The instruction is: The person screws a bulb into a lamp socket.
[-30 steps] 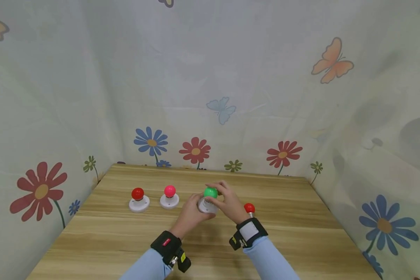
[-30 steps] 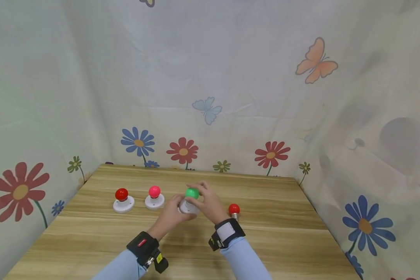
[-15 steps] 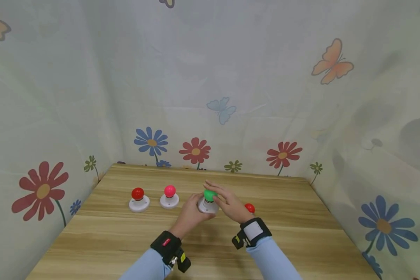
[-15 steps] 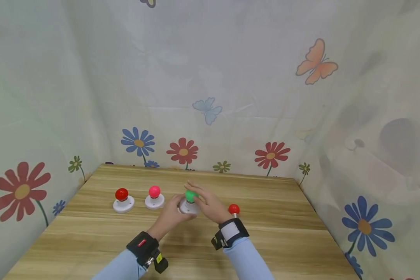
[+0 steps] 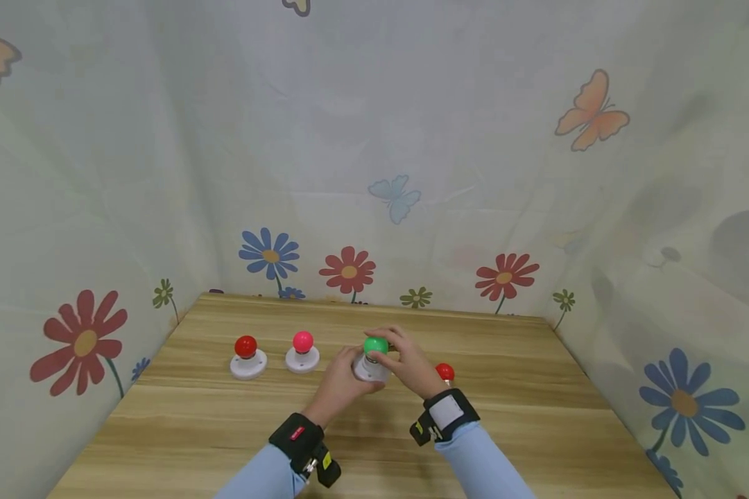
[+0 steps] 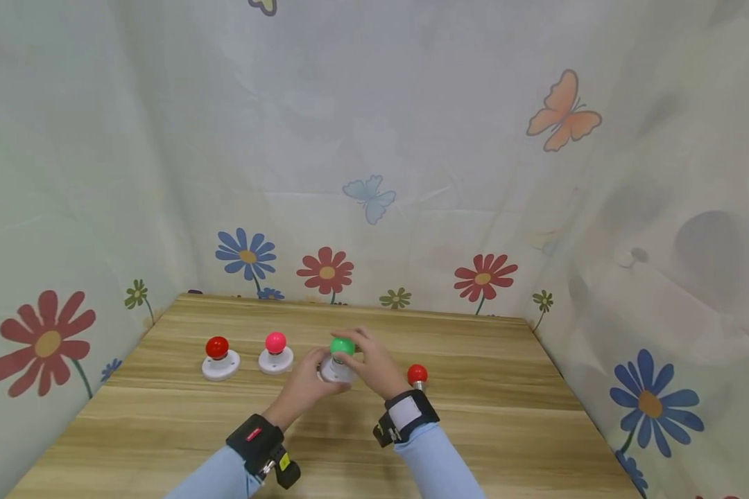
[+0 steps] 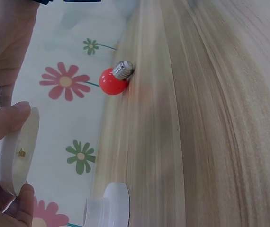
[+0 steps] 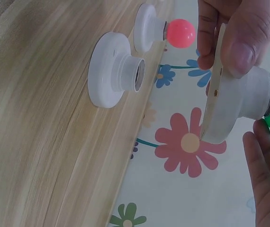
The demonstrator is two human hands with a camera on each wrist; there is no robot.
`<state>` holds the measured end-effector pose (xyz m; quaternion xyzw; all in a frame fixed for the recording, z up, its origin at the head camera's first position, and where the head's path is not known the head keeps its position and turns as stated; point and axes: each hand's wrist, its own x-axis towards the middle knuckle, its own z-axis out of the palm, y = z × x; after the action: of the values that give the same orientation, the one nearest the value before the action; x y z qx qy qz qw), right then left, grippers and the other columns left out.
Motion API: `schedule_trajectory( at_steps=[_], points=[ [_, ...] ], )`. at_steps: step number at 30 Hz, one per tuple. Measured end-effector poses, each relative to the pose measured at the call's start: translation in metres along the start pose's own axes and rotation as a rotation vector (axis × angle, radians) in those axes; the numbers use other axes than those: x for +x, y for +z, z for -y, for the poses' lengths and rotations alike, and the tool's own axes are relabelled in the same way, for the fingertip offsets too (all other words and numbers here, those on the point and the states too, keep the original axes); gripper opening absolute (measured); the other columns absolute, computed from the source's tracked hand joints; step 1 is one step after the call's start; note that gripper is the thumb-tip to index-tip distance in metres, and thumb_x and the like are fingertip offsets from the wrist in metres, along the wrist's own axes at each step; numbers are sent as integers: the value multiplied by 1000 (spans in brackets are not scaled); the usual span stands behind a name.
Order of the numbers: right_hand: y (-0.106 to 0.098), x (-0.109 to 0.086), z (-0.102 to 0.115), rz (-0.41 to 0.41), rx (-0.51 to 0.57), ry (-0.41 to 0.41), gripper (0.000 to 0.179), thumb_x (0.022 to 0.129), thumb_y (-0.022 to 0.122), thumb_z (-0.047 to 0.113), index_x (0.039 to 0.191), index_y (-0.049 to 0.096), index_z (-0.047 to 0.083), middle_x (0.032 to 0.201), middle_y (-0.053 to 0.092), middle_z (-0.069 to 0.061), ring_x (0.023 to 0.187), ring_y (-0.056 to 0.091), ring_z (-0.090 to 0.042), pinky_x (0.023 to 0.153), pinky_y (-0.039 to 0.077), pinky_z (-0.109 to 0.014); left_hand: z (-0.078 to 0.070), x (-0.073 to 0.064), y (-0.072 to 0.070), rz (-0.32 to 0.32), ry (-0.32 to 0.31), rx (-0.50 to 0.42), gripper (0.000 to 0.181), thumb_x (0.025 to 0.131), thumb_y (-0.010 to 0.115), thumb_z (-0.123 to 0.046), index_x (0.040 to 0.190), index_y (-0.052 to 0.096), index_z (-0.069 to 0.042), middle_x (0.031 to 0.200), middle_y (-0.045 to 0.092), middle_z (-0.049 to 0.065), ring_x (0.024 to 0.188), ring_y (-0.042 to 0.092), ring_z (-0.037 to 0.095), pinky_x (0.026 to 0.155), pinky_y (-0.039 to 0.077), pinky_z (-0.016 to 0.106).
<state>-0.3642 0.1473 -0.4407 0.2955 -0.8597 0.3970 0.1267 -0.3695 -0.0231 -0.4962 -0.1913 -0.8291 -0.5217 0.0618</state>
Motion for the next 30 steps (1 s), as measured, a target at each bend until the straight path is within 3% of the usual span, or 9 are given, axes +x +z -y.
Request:
schedule_trajectory(
  at_steps=[15,20,24,30],
  points=[
    [2,1,2,-35,-42,3,38,88,70,17,125,63,15,114,55,2,105,57,-14,90,54,-33,-3,-3,-1,-7,15,24,72,72,85,-31,133,55,-9,125,58,10,113,56,28,96,48,51],
    [4,2,3,-41,-75,21,38,87,71,18,124,63,17,113,55,2,103,57,-13,89,54,-35,-4,-3,-2,-14,15,13,70,72,85,-30,131,55,-8,124,58,10,113,57,28,96,48,50],
    [4,3,7,-58,-133,35,43,86,73,26,125,61,15,114,55,-2,98,58,-16,85,56,-38,-3,-3,-2,-9,10,20,71,72,85,-30,132,55,-8,124,58,10,113,56,28,97,48,51],
    [2,7,16,-110,-261,85,48,79,78,39,113,60,11,104,56,-2,86,60,-25,69,53,-24,-3,-4,-3,-2,-12,1,71,73,85,-32,134,54,-13,127,56,9,117,55,28,99,47,52]
  ],
)
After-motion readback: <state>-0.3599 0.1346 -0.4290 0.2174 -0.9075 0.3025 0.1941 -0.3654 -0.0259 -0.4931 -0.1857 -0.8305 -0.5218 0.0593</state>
